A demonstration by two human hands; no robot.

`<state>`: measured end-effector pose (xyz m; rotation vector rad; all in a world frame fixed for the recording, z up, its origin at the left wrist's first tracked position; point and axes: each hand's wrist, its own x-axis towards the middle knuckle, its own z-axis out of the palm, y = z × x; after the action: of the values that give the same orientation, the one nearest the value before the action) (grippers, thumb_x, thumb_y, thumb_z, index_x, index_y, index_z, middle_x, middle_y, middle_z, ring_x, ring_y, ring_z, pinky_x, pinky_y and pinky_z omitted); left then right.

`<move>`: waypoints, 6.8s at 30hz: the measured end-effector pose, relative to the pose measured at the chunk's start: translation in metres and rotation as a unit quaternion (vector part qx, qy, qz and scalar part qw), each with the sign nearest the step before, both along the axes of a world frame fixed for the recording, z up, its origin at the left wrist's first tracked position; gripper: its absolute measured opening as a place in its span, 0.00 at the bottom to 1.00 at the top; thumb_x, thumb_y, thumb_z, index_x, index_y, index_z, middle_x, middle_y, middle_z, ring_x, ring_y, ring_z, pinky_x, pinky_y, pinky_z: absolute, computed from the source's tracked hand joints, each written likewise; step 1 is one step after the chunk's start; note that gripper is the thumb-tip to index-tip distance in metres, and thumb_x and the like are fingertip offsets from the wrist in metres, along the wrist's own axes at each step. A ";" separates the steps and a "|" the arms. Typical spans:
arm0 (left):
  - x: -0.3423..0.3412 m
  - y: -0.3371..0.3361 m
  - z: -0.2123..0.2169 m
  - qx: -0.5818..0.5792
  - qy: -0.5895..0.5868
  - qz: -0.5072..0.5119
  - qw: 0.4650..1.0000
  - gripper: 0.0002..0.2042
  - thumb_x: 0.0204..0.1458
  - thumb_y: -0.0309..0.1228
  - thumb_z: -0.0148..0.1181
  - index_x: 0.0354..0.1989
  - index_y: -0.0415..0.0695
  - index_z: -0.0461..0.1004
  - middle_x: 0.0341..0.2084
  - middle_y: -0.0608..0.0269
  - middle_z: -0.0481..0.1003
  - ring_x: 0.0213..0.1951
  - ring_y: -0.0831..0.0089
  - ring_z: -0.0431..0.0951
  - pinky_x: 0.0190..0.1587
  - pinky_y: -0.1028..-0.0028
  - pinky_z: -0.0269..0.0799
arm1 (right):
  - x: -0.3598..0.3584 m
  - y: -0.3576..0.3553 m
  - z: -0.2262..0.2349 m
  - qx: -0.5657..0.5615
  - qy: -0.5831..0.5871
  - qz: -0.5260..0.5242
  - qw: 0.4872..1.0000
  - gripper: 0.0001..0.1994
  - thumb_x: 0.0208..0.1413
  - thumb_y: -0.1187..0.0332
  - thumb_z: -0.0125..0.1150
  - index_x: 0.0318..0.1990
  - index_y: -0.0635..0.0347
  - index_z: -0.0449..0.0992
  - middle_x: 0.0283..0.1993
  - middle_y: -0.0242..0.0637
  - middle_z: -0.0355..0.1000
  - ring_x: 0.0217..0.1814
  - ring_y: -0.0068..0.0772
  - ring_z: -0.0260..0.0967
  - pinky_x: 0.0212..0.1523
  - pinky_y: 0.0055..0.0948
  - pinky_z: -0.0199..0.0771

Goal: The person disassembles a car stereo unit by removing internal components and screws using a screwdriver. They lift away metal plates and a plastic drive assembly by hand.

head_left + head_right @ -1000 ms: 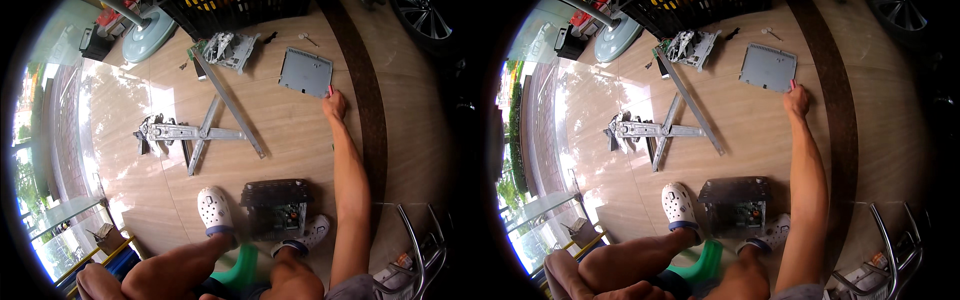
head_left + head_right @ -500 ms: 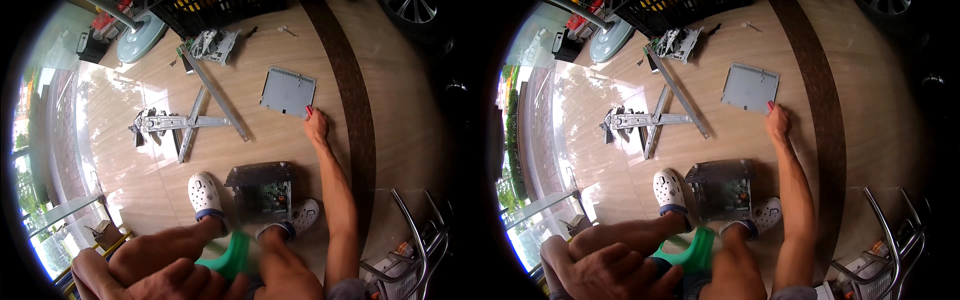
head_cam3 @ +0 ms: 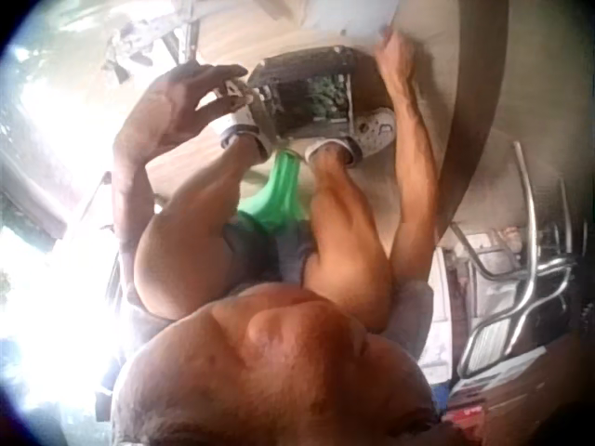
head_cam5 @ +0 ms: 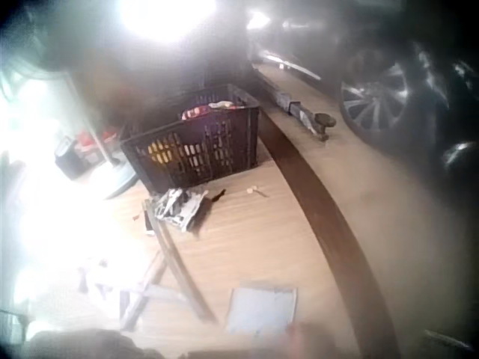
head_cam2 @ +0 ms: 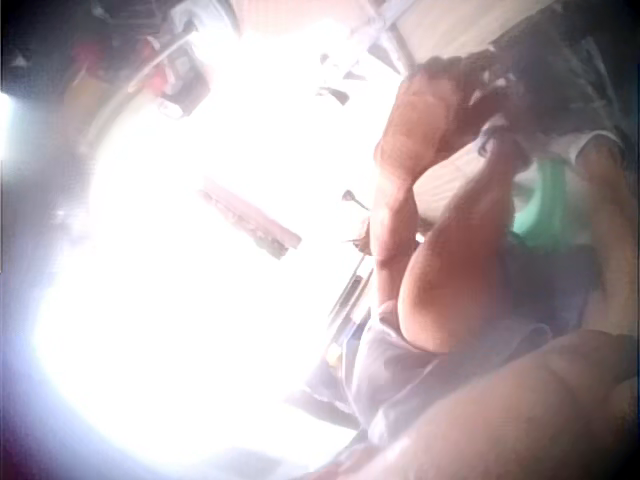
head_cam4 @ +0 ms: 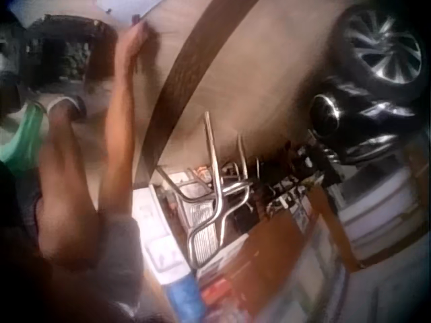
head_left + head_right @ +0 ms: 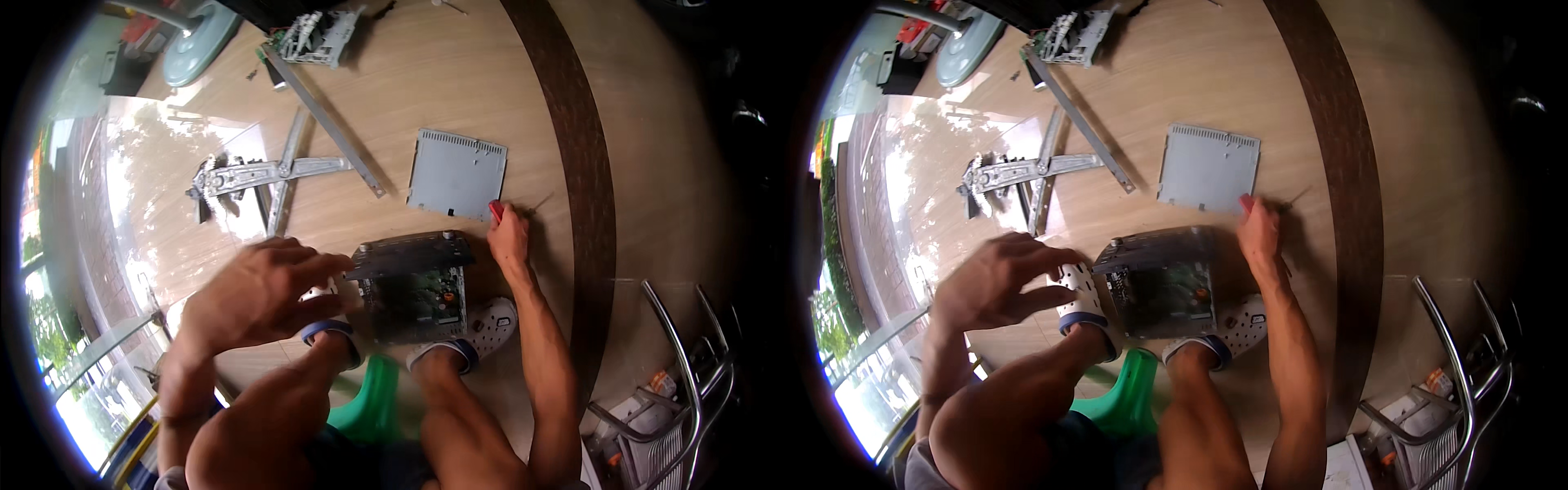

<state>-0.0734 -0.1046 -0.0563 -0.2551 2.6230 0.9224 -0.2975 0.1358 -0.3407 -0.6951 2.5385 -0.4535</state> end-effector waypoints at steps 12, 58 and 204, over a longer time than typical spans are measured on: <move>-0.001 0.021 -0.107 0.232 0.009 0.105 0.967 0.12 0.60 0.36 0.63 0.43 0.39 0.81 0.33 0.52 0.82 0.35 0.56 0.81 0.38 0.63 0.76 | -0.009 0.013 0.038 0.102 -0.020 -0.045 0.994 0.13 0.62 0.62 0.57 0.47 0.60 0.74 0.45 0.53 0.77 0.52 0.63 0.71 0.56 0.52 0.69; 0.036 0.022 -0.163 0.198 -0.060 0.358 0.911 0.16 0.63 0.40 0.59 0.46 0.37 0.79 0.27 0.50 0.80 0.29 0.66 0.81 0.35 0.67 0.75 | -0.058 -0.076 0.014 -0.001 0.003 0.029 1.000 0.14 0.59 0.60 0.57 0.41 0.63 0.76 0.39 0.54 0.78 0.45 0.61 0.74 0.48 0.50 0.73; 0.014 0.024 -0.194 0.213 -0.083 0.327 0.917 0.13 0.63 0.34 0.58 0.48 0.37 0.78 0.35 0.49 0.82 0.36 0.62 0.85 0.41 0.67 0.78 | -0.044 -0.055 0.024 0.059 0.029 -0.043 0.997 0.12 0.55 0.64 0.60 0.43 0.60 0.79 0.40 0.54 0.78 0.47 0.63 0.75 0.49 0.49 0.76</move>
<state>-0.0598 -0.0807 -0.2507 -1.0779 2.1131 1.5671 -0.3411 0.0811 -0.3163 -0.5638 2.6327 -0.3147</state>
